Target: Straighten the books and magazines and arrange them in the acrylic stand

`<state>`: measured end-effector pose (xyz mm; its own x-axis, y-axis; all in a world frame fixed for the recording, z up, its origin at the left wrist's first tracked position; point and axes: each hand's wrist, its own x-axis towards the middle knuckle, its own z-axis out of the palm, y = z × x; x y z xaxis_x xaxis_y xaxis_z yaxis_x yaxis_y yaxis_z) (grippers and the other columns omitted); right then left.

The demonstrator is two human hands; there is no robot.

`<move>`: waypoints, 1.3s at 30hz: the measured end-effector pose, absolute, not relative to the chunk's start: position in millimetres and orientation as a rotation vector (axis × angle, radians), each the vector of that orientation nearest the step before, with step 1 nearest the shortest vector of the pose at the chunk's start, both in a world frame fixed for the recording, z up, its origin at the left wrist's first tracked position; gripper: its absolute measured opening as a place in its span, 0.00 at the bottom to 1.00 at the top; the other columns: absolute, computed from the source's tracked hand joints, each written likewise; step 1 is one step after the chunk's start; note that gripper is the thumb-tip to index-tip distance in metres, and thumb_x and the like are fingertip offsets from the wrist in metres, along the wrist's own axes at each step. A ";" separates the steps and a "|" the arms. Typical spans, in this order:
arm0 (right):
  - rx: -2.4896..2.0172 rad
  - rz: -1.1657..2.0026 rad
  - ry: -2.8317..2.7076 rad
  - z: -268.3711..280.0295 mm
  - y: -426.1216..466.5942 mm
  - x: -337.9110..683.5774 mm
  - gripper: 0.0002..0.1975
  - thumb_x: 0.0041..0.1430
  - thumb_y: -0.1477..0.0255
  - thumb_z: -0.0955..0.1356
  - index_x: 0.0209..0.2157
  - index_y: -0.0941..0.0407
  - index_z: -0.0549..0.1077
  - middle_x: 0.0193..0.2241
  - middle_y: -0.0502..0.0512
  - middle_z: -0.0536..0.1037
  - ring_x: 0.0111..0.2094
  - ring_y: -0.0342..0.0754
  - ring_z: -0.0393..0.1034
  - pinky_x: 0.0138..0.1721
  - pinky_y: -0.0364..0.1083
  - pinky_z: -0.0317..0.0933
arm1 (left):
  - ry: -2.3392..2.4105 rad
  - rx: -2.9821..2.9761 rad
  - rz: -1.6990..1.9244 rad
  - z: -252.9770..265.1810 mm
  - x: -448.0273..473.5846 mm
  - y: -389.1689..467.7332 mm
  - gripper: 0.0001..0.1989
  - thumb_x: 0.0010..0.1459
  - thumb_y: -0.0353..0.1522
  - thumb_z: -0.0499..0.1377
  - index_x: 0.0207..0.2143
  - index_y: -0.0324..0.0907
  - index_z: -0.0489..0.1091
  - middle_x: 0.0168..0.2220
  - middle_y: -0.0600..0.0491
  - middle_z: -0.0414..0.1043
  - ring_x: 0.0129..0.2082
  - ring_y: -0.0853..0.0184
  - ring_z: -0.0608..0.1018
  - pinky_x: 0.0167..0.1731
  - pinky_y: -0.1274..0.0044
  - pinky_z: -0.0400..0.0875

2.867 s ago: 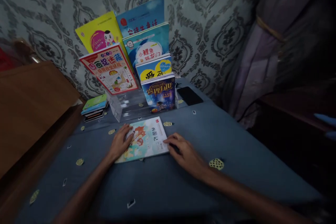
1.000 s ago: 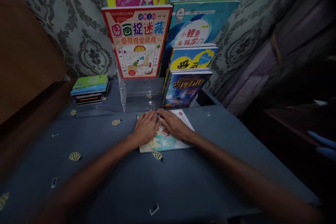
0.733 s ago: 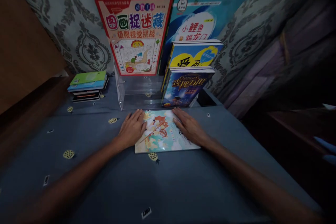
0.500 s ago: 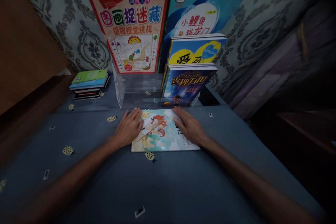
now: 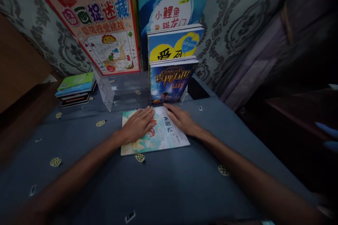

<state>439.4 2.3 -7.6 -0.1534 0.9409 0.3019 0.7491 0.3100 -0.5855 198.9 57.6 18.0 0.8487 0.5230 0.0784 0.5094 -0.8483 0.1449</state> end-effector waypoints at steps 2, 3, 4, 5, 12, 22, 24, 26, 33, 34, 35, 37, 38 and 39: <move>-1.461 0.539 -1.924 -1.9 5.4 447.5 0.26 0.71 0.58 0.54 0.65 0.50 0.62 0.61 0.58 0.72 0.61 0.57 0.68 0.60 0.62 0.63 | 0.713 2.921 0.154 19.0 212.2 61.1 0.28 0.72 0.42 0.41 0.68 0.38 0.55 0.70 0.44 0.52 0.71 0.63 0.54 0.68 0.66 0.50; -1.448 0.592 -1.906 0.6 6.7 450.9 0.26 0.72 0.57 0.54 0.65 0.50 0.61 0.61 0.57 0.72 0.60 0.56 0.68 0.60 0.62 0.63 | 0.673 2.926 0.143 19.5 218.7 62.8 0.28 0.72 0.42 0.42 0.68 0.38 0.55 0.71 0.45 0.51 0.71 0.63 0.54 0.69 0.66 0.49; -1.437 0.630 -1.889 2.6 7.8 453.6 0.26 0.72 0.57 0.54 0.65 0.49 0.62 0.62 0.57 0.72 0.60 0.56 0.68 0.61 0.62 0.62 | 0.637 2.929 0.132 20.1 224.9 64.5 0.28 0.72 0.42 0.42 0.68 0.39 0.54 0.71 0.45 0.51 0.72 0.64 0.53 0.69 0.66 0.49; -1.428 0.652 -1.874 4.1 8.5 455.6 0.26 0.71 0.56 0.55 0.65 0.49 0.62 0.62 0.57 0.71 0.61 0.55 0.68 0.62 0.62 0.61 | 0.604 2.930 0.125 20.7 230.5 65.9 0.28 0.72 0.41 0.42 0.68 0.39 0.54 0.71 0.45 0.50 0.72 0.64 0.53 0.69 0.66 0.48; -1.397 0.682 -1.877 5.1 7.9 457.1 0.28 0.71 0.53 0.54 0.64 0.52 0.64 0.63 0.58 0.70 0.63 0.53 0.64 0.65 0.59 0.57 | 0.319 2.903 0.114 25.4 246.8 60.2 0.24 0.73 0.39 0.41 0.67 0.44 0.57 0.72 0.50 0.49 0.72 0.66 0.53 0.70 0.65 0.42; -1.432 0.612 -1.929 4.0 6.6 454.2 0.26 0.72 0.56 0.55 0.63 0.55 0.65 0.62 0.59 0.70 0.62 0.54 0.65 0.63 0.59 0.58 | -0.012 2.831 0.063 33.2 238.1 14.9 0.22 0.72 0.36 0.46 0.66 0.53 0.59 0.69 0.54 0.58 0.71 0.65 0.54 0.70 0.62 0.42; -1.434 0.603 -1.940 3.5 6.3 453.6 0.26 0.72 0.57 0.55 0.63 0.55 0.65 0.62 0.59 0.71 0.62 0.54 0.66 0.63 0.59 0.58 | -0.034 2.830 0.064 32.8 236.6 10.5 0.23 0.72 0.35 0.47 0.66 0.54 0.59 0.68 0.55 0.59 0.71 0.65 0.55 0.70 0.62 0.42; -1.448 0.575 -1.955 2.4 5.1 451.4 0.27 0.72 0.56 0.55 0.63 0.56 0.65 0.62 0.60 0.71 0.61 0.55 0.66 0.63 0.59 0.59 | -0.025 2.831 0.055 32.9 236.2 7.6 0.23 0.71 0.33 0.47 0.66 0.55 0.60 0.68 0.56 0.59 0.71 0.65 0.55 0.71 0.62 0.42; -1.526 0.290 -2.079 -9.1 -3.3 437.0 0.28 0.71 0.58 0.55 0.61 0.59 0.68 0.64 0.65 0.67 0.67 0.57 0.57 0.66 0.61 0.52 | 0.046 2.633 0.105 38.8 229.8 14.4 0.21 0.71 0.33 0.48 0.62 0.50 0.66 0.64 0.54 0.66 0.67 0.66 0.64 0.70 0.64 0.48; -1.542 0.270 -2.096 -10.1 -4.4 435.9 0.28 0.71 0.58 0.55 0.62 0.58 0.67 0.65 0.64 0.65 0.68 0.57 0.56 0.66 0.62 0.52 | 0.077 2.577 0.130 39.5 224.5 21.1 0.20 0.70 0.34 0.48 0.61 0.48 0.67 0.63 0.52 0.68 0.66 0.65 0.66 0.69 0.64 0.50; -1.556 0.252 -2.114 -10.7 -5.5 435.1 0.27 0.71 0.59 0.55 0.63 0.58 0.66 0.66 0.64 0.64 0.68 0.58 0.55 0.66 0.63 0.52 | 0.125 2.517 0.166 39.8 217.5 29.7 0.20 0.70 0.34 0.49 0.60 0.47 0.69 0.62 0.51 0.70 0.64 0.64 0.69 0.68 0.64 0.53; -1.581 0.213 -2.148 -10.0 -7.5 434.2 0.27 0.71 0.60 0.56 0.64 0.57 0.65 0.67 0.63 0.63 0.68 0.58 0.54 0.66 0.64 0.52 | 0.269 2.386 0.262 38.8 199.1 51.6 0.19 0.69 0.38 0.51 0.57 0.46 0.72 0.59 0.49 0.72 0.62 0.60 0.72 0.64 0.64 0.60; -1.592 0.187 -2.166 -9.2 -8.3 434.0 0.27 0.71 0.60 0.56 0.64 0.56 0.64 0.67 0.63 0.62 0.68 0.58 0.54 0.66 0.64 0.51 | 0.368 2.311 0.330 37.4 188.8 63.6 0.20 0.68 0.41 0.52 0.56 0.45 0.73 0.59 0.48 0.73 0.61 0.58 0.73 0.62 0.64 0.64; -1.603 0.159 -2.186 -8.1 -9.0 433.8 0.26 0.71 0.61 0.55 0.65 0.56 0.63 0.67 0.63 0.62 0.68 0.58 0.54 0.66 0.64 0.50 | 0.466 2.229 0.378 35.6 178.6 75.5 0.22 0.67 0.45 0.53 0.55 0.45 0.73 0.58 0.47 0.74 0.60 0.56 0.74 0.61 0.63 0.65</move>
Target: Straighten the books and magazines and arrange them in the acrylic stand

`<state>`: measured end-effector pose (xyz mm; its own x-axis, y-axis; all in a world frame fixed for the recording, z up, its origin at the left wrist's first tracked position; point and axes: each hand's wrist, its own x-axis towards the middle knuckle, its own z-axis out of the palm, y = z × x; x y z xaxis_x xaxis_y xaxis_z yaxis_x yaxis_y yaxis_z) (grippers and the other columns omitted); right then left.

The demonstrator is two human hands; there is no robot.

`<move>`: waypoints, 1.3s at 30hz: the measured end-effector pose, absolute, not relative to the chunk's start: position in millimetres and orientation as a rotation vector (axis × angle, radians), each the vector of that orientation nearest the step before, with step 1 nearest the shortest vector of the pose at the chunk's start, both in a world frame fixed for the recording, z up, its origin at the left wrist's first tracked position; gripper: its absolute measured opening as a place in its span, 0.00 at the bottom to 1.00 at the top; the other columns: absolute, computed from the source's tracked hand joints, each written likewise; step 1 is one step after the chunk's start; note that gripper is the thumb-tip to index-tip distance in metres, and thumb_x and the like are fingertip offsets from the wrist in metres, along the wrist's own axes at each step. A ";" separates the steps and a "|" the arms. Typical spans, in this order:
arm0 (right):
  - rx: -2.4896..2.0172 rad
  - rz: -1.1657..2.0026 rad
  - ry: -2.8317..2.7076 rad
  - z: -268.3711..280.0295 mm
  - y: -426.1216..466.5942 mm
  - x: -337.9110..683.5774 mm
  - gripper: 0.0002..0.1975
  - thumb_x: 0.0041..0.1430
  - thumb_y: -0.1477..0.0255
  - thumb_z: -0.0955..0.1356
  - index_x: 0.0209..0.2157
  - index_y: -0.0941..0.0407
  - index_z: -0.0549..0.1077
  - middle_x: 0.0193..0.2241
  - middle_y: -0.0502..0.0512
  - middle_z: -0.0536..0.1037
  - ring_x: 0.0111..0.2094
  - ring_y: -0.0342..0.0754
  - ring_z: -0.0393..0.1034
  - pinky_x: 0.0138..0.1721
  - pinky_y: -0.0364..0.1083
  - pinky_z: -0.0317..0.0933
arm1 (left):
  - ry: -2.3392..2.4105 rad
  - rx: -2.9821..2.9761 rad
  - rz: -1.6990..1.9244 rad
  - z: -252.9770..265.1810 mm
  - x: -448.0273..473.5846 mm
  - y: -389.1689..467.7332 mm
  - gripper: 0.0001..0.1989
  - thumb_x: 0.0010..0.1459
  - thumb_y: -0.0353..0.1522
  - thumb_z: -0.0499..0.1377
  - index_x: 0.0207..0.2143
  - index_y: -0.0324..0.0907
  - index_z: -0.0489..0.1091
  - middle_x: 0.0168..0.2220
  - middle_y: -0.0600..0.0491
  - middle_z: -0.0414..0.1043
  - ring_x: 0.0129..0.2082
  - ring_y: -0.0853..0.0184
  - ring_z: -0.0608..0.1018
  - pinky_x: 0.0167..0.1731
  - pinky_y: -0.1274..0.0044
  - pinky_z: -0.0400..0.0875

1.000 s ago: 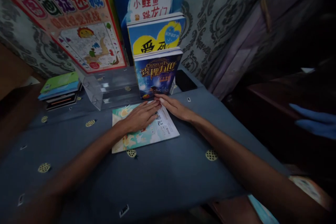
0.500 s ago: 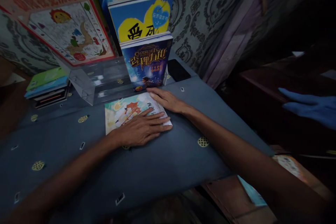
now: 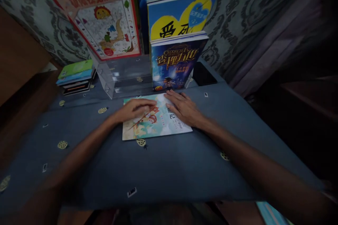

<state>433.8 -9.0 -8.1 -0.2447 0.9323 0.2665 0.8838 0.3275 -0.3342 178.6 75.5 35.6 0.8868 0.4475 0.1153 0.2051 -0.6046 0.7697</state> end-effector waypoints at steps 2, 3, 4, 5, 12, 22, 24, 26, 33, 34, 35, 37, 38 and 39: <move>-1.621 0.097 -2.229 -6.2 -9.3 433.1 0.26 0.72 0.62 0.55 0.65 0.56 0.63 0.67 0.63 0.63 0.68 0.58 0.55 0.67 0.65 0.47 | 0.618 2.037 0.481 30.4 161.4 95.9 0.26 0.64 0.50 0.55 0.56 0.43 0.73 0.58 0.46 0.74 0.59 0.54 0.74 0.60 0.63 0.66; -1.624 0.066 -2.251 -5.6 -8.6 432.1 0.26 0.72 0.63 0.55 0.65 0.56 0.63 0.66 0.63 0.63 0.68 0.58 0.56 0.67 0.66 0.46 | 0.638 1.940 0.541 27.4 155.6 103.6 0.27 0.63 0.51 0.56 0.55 0.43 0.74 0.58 0.45 0.73 0.59 0.54 0.74 0.60 0.63 0.66; -1.621 0.043 -2.272 -5.0 -7.3 430.3 0.25 0.71 0.64 0.55 0.65 0.55 0.63 0.66 0.62 0.64 0.68 0.58 0.56 0.68 0.66 0.45 | 0.636 1.850 0.599 24.4 151.8 109.3 0.28 0.62 0.52 0.56 0.54 0.42 0.74 0.58 0.45 0.73 0.60 0.53 0.73 0.61 0.63 0.65; -1.610 0.031 -2.294 -4.6 -5.3 427.3 0.25 0.71 0.64 0.55 0.65 0.55 0.64 0.65 0.62 0.65 0.67 0.58 0.56 0.68 0.66 0.45 | 0.617 1.770 0.648 21.4 149.9 113.3 0.29 0.61 0.53 0.57 0.54 0.42 0.75 0.58 0.44 0.73 0.60 0.54 0.73 0.62 0.63 0.64; -1.357 0.133 -2.494 0.6 20.8 361.1 0.26 0.72 0.63 0.54 0.64 0.58 0.65 0.66 0.63 0.65 0.68 0.57 0.56 0.66 0.61 0.52 | 0.519 1.508 0.740 11.8 154.3 117.7 0.29 0.59 0.53 0.60 0.50 0.38 0.76 0.56 0.40 0.75 0.60 0.53 0.73 0.63 0.61 0.62; -0.987 0.279 -2.656 5.5 12.3 297.6 0.25 0.72 0.63 0.56 0.64 0.60 0.65 0.66 0.63 0.64 0.69 0.56 0.53 0.68 0.60 0.49 | 0.500 1.548 0.705 12.3 152.7 118.0 0.33 0.59 0.56 0.58 0.48 0.36 0.75 0.53 0.39 0.76 0.60 0.53 0.74 0.63 0.60 0.60; -0.867 0.305 -2.728 7.6 -1.2 292.5 0.25 0.73 0.63 0.57 0.63 0.60 0.66 0.66 0.62 0.65 0.69 0.54 0.52 0.69 0.58 0.48 | 0.497 1.584 0.687 12.6 152.7 118.0 0.34 0.58 0.57 0.58 0.49 0.36 0.75 0.54 0.38 0.76 0.59 0.52 0.74 0.62 0.60 0.60; -0.778 0.309 -2.771 8.7 -14.3 287.3 0.24 0.73 0.64 0.58 0.63 0.60 0.66 0.65 0.62 0.66 0.69 0.53 0.52 0.69 0.57 0.47 | 0.504 1.644 0.670 13.6 152.2 117.1 0.35 0.58 0.58 0.57 0.49 0.36 0.75 0.54 0.39 0.76 0.59 0.53 0.74 0.62 0.61 0.61; -0.746 0.227 -2.791 2.1 -32.0 281.2 0.28 0.73 0.60 0.58 0.66 0.63 0.60 0.67 0.64 0.62 0.70 0.53 0.51 0.70 0.56 0.46 | 0.592 1.957 0.597 15.9 150.9 107.9 0.36 0.62 0.58 0.51 0.52 0.37 0.74 0.53 0.43 0.77 0.54 0.55 0.77 0.55 0.66 0.69; -0.750 0.216 -2.786 0.8 -32.3 281.9 0.28 0.73 0.60 0.58 0.66 0.63 0.60 0.67 0.63 0.61 0.70 0.53 0.50 0.70 0.56 0.45 | 0.595 2.000 0.603 15.2 151.3 106.5 0.36 0.62 0.58 0.50 0.52 0.37 0.74 0.53 0.43 0.77 0.54 0.55 0.77 0.55 0.66 0.69; -0.755 0.203 -2.776 -0.4 -32.9 282.9 0.29 0.73 0.59 0.58 0.66 0.62 0.60 0.67 0.63 0.61 0.70 0.53 0.50 0.70 0.56 0.45 | 0.594 2.042 0.614 14.4 151.9 105.1 0.35 0.63 0.57 0.50 0.52 0.37 0.75 0.53 0.43 0.77 0.55 0.55 0.77 0.56 0.65 0.68; -0.775 0.176 -2.743 -1.9 -35.3 285.8 0.29 0.72 0.59 0.59 0.66 0.62 0.60 0.67 0.64 0.61 0.70 0.54 0.49 0.70 0.57 0.46 | 0.587 2.115 0.631 13.2 152.8 102.4 0.33 0.64 0.55 0.51 0.52 0.38 0.75 0.54 0.43 0.76 0.57 0.55 0.75 0.58 0.64 0.66; -0.793 0.165 -2.723 -2.2 -37.2 287.7 0.29 0.72 0.59 0.59 0.66 0.62 0.60 0.67 0.64 0.61 0.70 0.54 0.49 0.70 0.58 0.46 | 0.587 2.147 0.634 13.1 153.2 101.0 0.31 0.64 0.54 0.51 0.51 0.39 0.76 0.55 0.43 0.76 0.59 0.55 0.74 0.59 0.64 0.65; -0.814 0.157 -2.707 -2.0 -39.6 290.1 0.29 0.72 0.58 0.60 0.66 0.62 0.60 0.67 0.64 0.61 0.70 0.54 0.49 0.70 0.58 0.46 | 0.589 2.176 0.632 13.4 153.4 99.7 0.30 0.65 0.53 0.51 0.51 0.39 0.76 0.56 0.43 0.75 0.59 0.55 0.74 0.60 0.63 0.65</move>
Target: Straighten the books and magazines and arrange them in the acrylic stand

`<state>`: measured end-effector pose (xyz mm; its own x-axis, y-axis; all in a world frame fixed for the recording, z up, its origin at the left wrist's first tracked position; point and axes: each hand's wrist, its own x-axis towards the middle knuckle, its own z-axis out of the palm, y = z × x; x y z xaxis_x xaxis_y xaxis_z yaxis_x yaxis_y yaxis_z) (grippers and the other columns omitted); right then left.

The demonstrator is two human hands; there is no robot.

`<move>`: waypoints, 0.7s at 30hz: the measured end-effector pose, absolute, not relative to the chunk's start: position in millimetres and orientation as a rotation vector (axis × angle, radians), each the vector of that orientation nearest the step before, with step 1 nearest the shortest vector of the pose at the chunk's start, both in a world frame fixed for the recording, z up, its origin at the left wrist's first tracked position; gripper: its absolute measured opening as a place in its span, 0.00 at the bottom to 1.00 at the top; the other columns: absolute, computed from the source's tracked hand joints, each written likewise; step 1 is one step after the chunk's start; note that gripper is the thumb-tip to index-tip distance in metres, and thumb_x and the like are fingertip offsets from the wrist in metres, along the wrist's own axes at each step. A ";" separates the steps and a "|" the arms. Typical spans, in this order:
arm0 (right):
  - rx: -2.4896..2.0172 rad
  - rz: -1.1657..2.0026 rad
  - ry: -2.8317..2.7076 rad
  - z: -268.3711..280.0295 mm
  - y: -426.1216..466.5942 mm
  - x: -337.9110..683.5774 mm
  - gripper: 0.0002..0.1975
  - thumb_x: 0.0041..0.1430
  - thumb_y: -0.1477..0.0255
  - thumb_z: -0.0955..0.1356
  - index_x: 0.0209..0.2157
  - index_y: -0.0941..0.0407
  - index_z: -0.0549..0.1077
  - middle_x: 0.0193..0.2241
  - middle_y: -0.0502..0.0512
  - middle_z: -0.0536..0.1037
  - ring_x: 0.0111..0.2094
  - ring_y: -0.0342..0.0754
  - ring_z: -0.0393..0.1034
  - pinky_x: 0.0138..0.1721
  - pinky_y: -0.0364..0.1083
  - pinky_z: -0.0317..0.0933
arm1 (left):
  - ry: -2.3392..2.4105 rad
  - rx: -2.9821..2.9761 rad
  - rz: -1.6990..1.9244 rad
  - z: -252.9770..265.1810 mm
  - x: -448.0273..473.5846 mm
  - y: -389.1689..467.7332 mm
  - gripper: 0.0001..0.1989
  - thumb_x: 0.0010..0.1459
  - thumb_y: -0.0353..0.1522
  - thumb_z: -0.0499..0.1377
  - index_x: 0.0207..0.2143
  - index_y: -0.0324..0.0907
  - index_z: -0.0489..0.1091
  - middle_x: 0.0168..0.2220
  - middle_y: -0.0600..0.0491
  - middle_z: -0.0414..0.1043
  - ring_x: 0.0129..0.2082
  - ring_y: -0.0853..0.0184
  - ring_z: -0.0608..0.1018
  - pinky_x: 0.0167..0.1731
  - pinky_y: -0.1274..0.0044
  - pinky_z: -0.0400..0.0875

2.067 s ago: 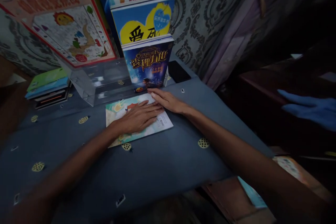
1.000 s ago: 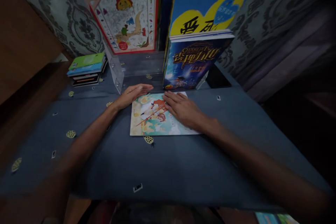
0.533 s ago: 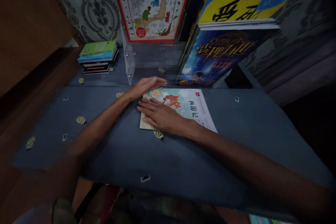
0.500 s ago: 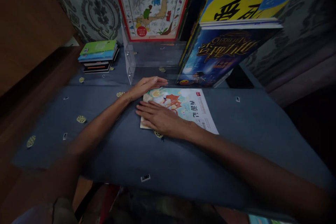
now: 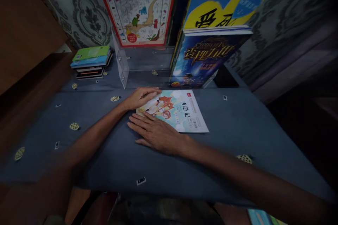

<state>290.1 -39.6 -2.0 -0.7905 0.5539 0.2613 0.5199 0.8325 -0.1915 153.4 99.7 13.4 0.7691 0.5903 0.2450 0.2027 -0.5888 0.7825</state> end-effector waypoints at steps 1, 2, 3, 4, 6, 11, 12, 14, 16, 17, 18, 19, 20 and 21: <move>-0.839 0.154 -2.694 -1.5 -42.3 292.8 0.30 0.71 0.58 0.60 0.66 0.62 0.60 0.67 0.65 0.61 0.70 0.54 0.49 0.70 0.58 0.46 | 0.591 2.201 0.629 13.9 153.5 98.5 0.28 0.65 0.51 0.51 0.51 0.40 0.76 0.56 0.44 0.75 0.60 0.55 0.73 0.61 0.63 0.64; -0.867 0.151 -2.685 -0.8 -45.2 296.0 0.30 0.71 0.58 0.60 0.66 0.63 0.60 0.67 0.65 0.62 0.70 0.54 0.49 0.70 0.58 0.46 | 0.591 2.222 0.626 14.5 153.6 97.5 0.27 0.66 0.50 0.51 0.51 0.40 0.76 0.57 0.44 0.75 0.60 0.56 0.73 0.61 0.63 0.64; -0.900 0.148 -2.676 0.0 -48.3 299.6 0.30 0.71 0.58 0.61 0.65 0.63 0.60 0.67 0.66 0.62 0.70 0.55 0.50 0.70 0.58 0.45 | 0.590 2.240 0.625 15.0 153.6 96.7 0.25 0.67 0.48 0.51 0.51 0.40 0.76 0.57 0.44 0.75 0.60 0.56 0.73 0.61 0.62 0.64; -0.938 0.143 -2.667 0.9 -51.3 303.5 0.30 0.71 0.58 0.61 0.65 0.64 0.60 0.67 0.66 0.62 0.70 0.55 0.49 0.70 0.59 0.44 | 0.588 2.257 0.627 15.2 153.6 96.1 0.24 0.67 0.47 0.51 0.51 0.41 0.76 0.56 0.45 0.75 0.60 0.56 0.73 0.61 0.62 0.65; -1.022 0.133 -2.643 2.2 -57.3 312.3 0.30 0.70 0.58 0.62 0.65 0.63 0.60 0.67 0.67 0.62 0.70 0.55 0.48 0.71 0.60 0.42 | 0.579 2.288 0.639 14.9 153.9 95.6 0.22 0.67 0.45 0.51 0.51 0.42 0.76 0.54 0.45 0.77 0.60 0.57 0.74 0.61 0.62 0.65; -1.202 0.114 -2.557 2.5 -72.1 340.5 0.32 0.69 0.59 0.63 0.68 0.62 0.56 0.68 0.67 0.58 0.71 0.56 0.46 0.70 0.62 0.43 | 0.560 2.342 0.663 11.5 155.1 95.4 0.20 0.67 0.43 0.52 0.49 0.43 0.77 0.52 0.46 0.78 0.59 0.57 0.74 0.60 0.60 0.66; -1.231 0.102 -2.534 1.8 -75.2 347.1 0.33 0.70 0.60 0.63 0.69 0.61 0.53 0.69 0.67 0.57 0.71 0.56 0.46 0.70 0.62 0.44 | 0.561 2.346 0.664 11.0 155.2 95.3 0.20 0.66 0.43 0.52 0.49 0.43 0.77 0.52 0.46 0.78 0.59 0.57 0.74 0.60 0.60 0.66; -1.288 0.075 -2.478 -0.9 -81.6 360.9 0.34 0.70 0.61 0.63 0.70 0.59 0.49 0.69 0.66 0.56 0.71 0.56 0.45 0.70 0.62 0.45 | 0.566 2.353 0.664 10.3 155.3 95.2 0.20 0.66 0.43 0.52 0.49 0.43 0.77 0.52 0.46 0.78 0.59 0.57 0.74 0.60 0.59 0.67; -1.347 0.053 -2.420 -5.3 -87.7 375.2 0.35 0.70 0.62 0.62 0.71 0.58 0.46 0.69 0.65 0.56 0.71 0.56 0.45 0.69 0.63 0.47 | 0.573 2.361 0.665 9.9 155.3 95.1 0.20 0.66 0.43 0.52 0.49 0.43 0.77 0.52 0.45 0.78 0.59 0.56 0.75 0.60 0.59 0.67; -1.377 0.045 -2.389 -7.9 -90.6 382.3 0.35 0.70 0.62 0.62 0.71 0.58 0.46 0.69 0.66 0.56 0.71 0.57 0.45 0.69 0.63 0.47 | 0.576 2.367 0.664 9.9 155.5 95.0 0.20 0.66 0.43 0.51 0.49 0.43 0.77 0.52 0.45 0.78 0.59 0.56 0.75 0.59 0.59 0.67; -1.406 0.042 -2.357 -10.4 -93.4 389.1 0.35 0.70 0.63 0.62 0.72 0.58 0.45 0.69 0.66 0.56 0.71 0.57 0.45 0.69 0.63 0.48 | 0.578 2.377 0.663 10.0 155.7 94.8 0.20 0.66 0.43 0.51 0.49 0.42 0.76 0.52 0.45 0.78 0.59 0.56 0.75 0.59 0.60 0.68; -1.433 0.046 -2.326 -12.7 -96.1 395.6 0.35 0.70 0.63 0.62 0.72 0.58 0.45 0.69 0.66 0.56 0.71 0.57 0.46 0.69 0.63 0.49 | 0.580 2.391 0.661 10.2 156.1 94.4 0.20 0.66 0.42 0.51 0.49 0.42 0.76 0.52 0.45 0.78 0.59 0.56 0.75 0.59 0.60 0.68; -1.456 0.058 -2.294 -14.6 -98.7 401.6 0.34 0.71 0.63 0.62 0.72 0.57 0.45 0.69 0.66 0.56 0.71 0.57 0.46 0.68 0.63 0.50 | 0.585 2.409 0.657 10.5 156.6 93.9 0.20 0.67 0.42 0.51 0.50 0.42 0.76 0.52 0.45 0.78 0.59 0.56 0.75 0.59 0.60 0.68; -1.477 0.078 -2.264 -15.9 -101.1 407.0 0.34 0.71 0.64 0.61 0.72 0.57 0.46 0.69 0.66 0.56 0.71 0.57 0.46 0.68 0.63 0.50 | 0.597 2.433 0.653 10.9 157.2 93.3 0.21 0.67 0.42 0.51 0.50 0.41 0.76 0.52 0.45 0.78 0.59 0.56 0.75 0.59 0.60 0.68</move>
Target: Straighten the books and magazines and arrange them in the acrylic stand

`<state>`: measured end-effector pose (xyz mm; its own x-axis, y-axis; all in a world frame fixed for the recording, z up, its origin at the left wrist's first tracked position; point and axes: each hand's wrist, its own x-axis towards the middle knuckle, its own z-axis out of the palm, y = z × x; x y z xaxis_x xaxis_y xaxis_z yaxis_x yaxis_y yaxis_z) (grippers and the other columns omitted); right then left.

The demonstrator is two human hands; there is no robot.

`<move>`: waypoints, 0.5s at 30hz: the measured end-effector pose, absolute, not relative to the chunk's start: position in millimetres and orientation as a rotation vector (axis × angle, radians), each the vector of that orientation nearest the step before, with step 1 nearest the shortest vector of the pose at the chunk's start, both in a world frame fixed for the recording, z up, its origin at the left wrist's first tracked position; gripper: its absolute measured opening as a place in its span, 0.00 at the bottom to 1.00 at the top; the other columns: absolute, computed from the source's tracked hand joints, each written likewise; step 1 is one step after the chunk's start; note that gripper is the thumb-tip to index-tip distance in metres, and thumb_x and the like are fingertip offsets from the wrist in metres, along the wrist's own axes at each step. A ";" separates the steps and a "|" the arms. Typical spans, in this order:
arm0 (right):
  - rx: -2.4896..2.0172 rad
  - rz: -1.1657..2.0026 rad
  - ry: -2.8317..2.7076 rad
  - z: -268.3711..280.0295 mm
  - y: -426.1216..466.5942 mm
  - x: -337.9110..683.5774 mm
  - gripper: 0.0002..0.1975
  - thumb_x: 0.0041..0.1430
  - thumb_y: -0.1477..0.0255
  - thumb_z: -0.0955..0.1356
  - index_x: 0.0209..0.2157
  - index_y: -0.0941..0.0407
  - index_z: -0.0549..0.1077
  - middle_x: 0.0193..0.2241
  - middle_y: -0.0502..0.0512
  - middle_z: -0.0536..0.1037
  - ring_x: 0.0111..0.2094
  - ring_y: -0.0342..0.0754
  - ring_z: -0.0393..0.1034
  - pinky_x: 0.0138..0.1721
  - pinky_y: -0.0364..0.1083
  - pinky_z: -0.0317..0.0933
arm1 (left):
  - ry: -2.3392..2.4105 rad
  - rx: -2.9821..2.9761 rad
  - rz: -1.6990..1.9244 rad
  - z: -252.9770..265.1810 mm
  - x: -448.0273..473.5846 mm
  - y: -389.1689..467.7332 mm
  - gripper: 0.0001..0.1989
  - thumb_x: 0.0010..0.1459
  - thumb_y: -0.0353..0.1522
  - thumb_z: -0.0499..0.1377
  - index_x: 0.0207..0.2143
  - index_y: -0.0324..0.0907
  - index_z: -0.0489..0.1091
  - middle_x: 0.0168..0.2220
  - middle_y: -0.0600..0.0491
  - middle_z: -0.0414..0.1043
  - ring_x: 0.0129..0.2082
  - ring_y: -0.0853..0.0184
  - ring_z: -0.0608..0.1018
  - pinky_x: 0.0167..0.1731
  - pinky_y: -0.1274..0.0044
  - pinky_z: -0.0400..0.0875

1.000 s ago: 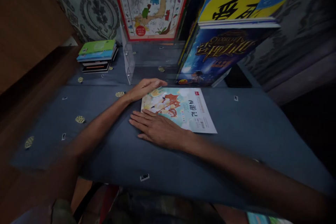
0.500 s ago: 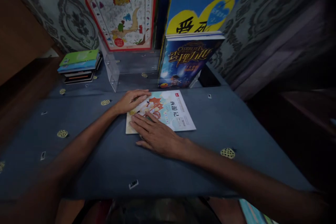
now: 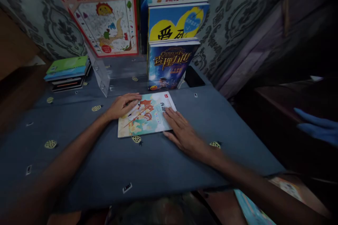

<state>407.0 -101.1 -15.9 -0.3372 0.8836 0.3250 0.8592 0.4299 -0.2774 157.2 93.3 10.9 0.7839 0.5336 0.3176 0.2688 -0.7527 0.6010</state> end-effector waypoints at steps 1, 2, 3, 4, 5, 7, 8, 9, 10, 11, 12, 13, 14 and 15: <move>-1.498 0.104 -2.233 -16.8 -103.3 411.5 0.33 0.71 0.64 0.60 0.71 0.57 0.47 0.69 0.66 0.56 0.71 0.57 0.46 0.68 0.63 0.51 | 0.617 2.463 0.647 11.3 157.8 92.5 0.21 0.67 0.43 0.50 0.50 0.41 0.75 0.53 0.45 0.77 0.59 0.56 0.74 0.59 0.60 0.68; -1.517 0.135 -2.205 -17.2 -105.2 415.3 0.31 0.71 0.64 0.60 0.71 0.56 0.48 0.69 0.66 0.55 0.71 0.57 0.46 0.68 0.63 0.51 | 0.645 2.496 0.638 11.7 158.4 91.5 0.22 0.67 0.43 0.50 0.51 0.40 0.75 0.54 0.44 0.76 0.59 0.55 0.74 0.59 0.60 0.68; -1.537 0.168 -2.177 -17.2 -106.8 418.3 0.30 0.72 0.65 0.59 0.71 0.55 0.49 0.69 0.65 0.56 0.70 0.57 0.46 0.67 0.63 0.52 | 0.677 2.531 0.623 12.0 158.9 90.5 0.23 0.67 0.44 0.50 0.53 0.40 0.74 0.56 0.44 0.75 0.59 0.55 0.74 0.59 0.59 0.68; -1.553 0.197 -2.148 -17.1 -108.0 420.6 0.29 0.72 0.65 0.59 0.71 0.54 0.51 0.69 0.64 0.56 0.70 0.56 0.47 0.67 0.64 0.52 | 0.711 2.564 0.601 12.2 159.4 89.6 0.24 0.67 0.44 0.49 0.54 0.40 0.73 0.58 0.44 0.74 0.59 0.55 0.74 0.59 0.59 0.67; -1.566 0.223 -2.118 -16.8 -108.9 422.2 0.28 0.72 0.66 0.58 0.70 0.53 0.53 0.69 0.63 0.57 0.70 0.56 0.48 0.67 0.63 0.53 | 0.741 2.592 0.575 12.2 159.7 88.7 0.25 0.67 0.45 0.48 0.55 0.40 0.71 0.59 0.44 0.72 0.59 0.55 0.74 0.59 0.59 0.67; -1.572 0.260 -2.055 -16.3 -109.7 424.4 0.26 0.72 0.66 0.58 0.68 0.53 0.59 0.68 0.62 0.60 0.69 0.55 0.51 0.67 0.62 0.53 | 0.792 2.630 0.520 11.9 159.9 87.5 0.26 0.67 0.46 0.47 0.58 0.41 0.69 0.61 0.45 0.70 0.60 0.55 0.73 0.60 0.59 0.66; -1.568 0.270 -2.022 -15.9 -109.9 425.2 0.25 0.72 0.66 0.58 0.66 0.54 0.62 0.67 0.62 0.62 0.68 0.55 0.53 0.67 0.62 0.54 | 0.810 2.643 0.498 11.6 159.8 87.3 0.27 0.67 0.47 0.47 0.59 0.41 0.68 0.61 0.45 0.70 0.60 0.55 0.73 0.60 0.59 0.66; -1.564 0.279 -1.993 -15.5 -110.0 425.8 0.24 0.71 0.66 0.58 0.65 0.54 0.65 0.66 0.62 0.64 0.67 0.56 0.56 0.66 0.62 0.55 | 0.824 2.655 0.482 11.1 159.7 87.3 0.28 0.67 0.47 0.47 0.59 0.41 0.67 0.62 0.46 0.69 0.60 0.55 0.72 0.61 0.59 0.65; -1.562 0.288 -1.967 -14.8 -110.3 426.4 0.23 0.71 0.65 0.58 0.63 0.55 0.67 0.65 0.63 0.66 0.66 0.56 0.58 0.66 0.63 0.56 | 0.833 2.667 0.468 10.6 159.6 87.5 0.28 0.67 0.48 0.47 0.60 0.41 0.67 0.62 0.46 0.69 0.61 0.55 0.71 0.61 0.59 0.64; -1.566 0.296 -1.942 -14.0 -110.6 427.1 0.22 0.71 0.64 0.59 0.62 0.55 0.69 0.64 0.63 0.67 0.65 0.57 0.60 0.65 0.63 0.57 | 0.838 2.679 0.456 10.2 159.4 88.0 0.29 0.67 0.48 0.47 0.60 0.41 0.66 0.62 0.45 0.69 0.61 0.54 0.71 0.62 0.59 0.63; -1.575 0.301 -1.916 -13.1 -111.1 427.7 0.22 0.71 0.64 0.59 0.60 0.55 0.70 0.63 0.64 0.68 0.64 0.58 0.62 0.63 0.64 0.59 | 0.840 2.690 0.443 9.8 159.3 88.5 0.29 0.66 0.48 0.47 0.60 0.41 0.66 0.62 0.45 0.69 0.61 0.54 0.70 0.62 0.59 0.63; -1.588 0.308 -1.891 -12.2 -111.7 428.3 0.22 0.70 0.63 0.60 0.60 0.55 0.71 0.63 0.64 0.69 0.63 0.59 0.64 0.62 0.64 0.61 | 0.838 2.701 0.432 9.5 159.4 89.0 0.29 0.66 0.48 0.47 0.60 0.41 0.66 0.62 0.45 0.69 0.61 0.53 0.70 0.62 0.59 0.63; -1.603 0.311 -1.866 -11.2 -112.3 428.9 0.21 0.70 0.62 0.61 0.59 0.54 0.72 0.63 0.64 0.69 0.63 0.59 0.65 0.61 0.65 0.62 | 0.836 2.711 0.421 9.6 159.5 89.5 0.29 0.66 0.48 0.47 0.61 0.41 0.65 0.62 0.45 0.69 0.61 0.53 0.70 0.62 0.58 0.62; -1.615 0.311 -1.843 -10.3 -112.7 429.5 0.21 0.69 0.61 0.62 0.58 0.54 0.72 0.63 0.64 0.69 0.62 0.60 0.65 0.60 0.66 0.63 | 0.830 2.721 0.410 10.0 159.9 89.8 0.29 0.67 0.48 0.47 0.61 0.41 0.65 0.61 0.44 0.69 0.61 0.53 0.70 0.62 0.58 0.62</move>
<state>429.5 -112.7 -10.3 -0.0207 0.9479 0.3178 0.7912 0.2099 -0.5745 159.9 89.8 10.0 0.7961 0.5749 0.1889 0.4997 -0.8006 0.3307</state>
